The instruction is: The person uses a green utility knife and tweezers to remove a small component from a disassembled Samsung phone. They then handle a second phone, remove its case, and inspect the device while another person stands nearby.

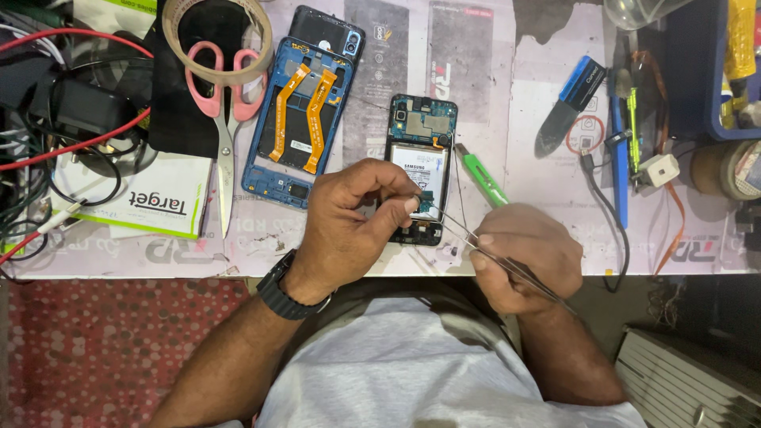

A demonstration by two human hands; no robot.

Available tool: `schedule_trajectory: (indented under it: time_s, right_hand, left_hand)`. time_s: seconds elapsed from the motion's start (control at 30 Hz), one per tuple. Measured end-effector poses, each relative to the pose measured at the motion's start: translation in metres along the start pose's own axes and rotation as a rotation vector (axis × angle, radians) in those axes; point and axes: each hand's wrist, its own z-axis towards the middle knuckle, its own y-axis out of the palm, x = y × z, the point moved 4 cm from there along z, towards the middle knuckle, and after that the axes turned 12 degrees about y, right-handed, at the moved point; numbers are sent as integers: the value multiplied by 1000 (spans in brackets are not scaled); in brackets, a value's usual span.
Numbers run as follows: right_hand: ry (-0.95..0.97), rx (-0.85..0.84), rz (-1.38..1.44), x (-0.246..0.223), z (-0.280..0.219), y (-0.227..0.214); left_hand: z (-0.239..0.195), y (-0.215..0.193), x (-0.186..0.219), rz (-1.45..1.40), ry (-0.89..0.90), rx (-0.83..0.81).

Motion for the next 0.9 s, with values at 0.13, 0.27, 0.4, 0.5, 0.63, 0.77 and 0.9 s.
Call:
schedule_trajectory:
  time_s: [0.13,0.27,0.4,0.5,0.63,0.77,0.9]
  right_hand:
    - [15,-15,-28,-1,1,0]
    - [10,-1,-27,-3,2,2]
    - [2,10,-25,-3,3,2]
    - [-13,14,-43,-5,3,1]
    - [7,2,-34,-6,5,2]
    - [-3,13,-39,4,-5,-2]
    - [9,128,-6,10,-19,-10]
  left_hand:
    - [0,0,0,30,-3,-9]
    - [0,0,0,7,-10,-10]
    - [0,0,0,-8,-34,-18]
    - [0,0,0,0,-42,-19]
    - [1,0,0,-2,-38,-16]
    - [-5,0,-9,-29,-51,0]
    - [-5,2,-13,-77,-66,42]
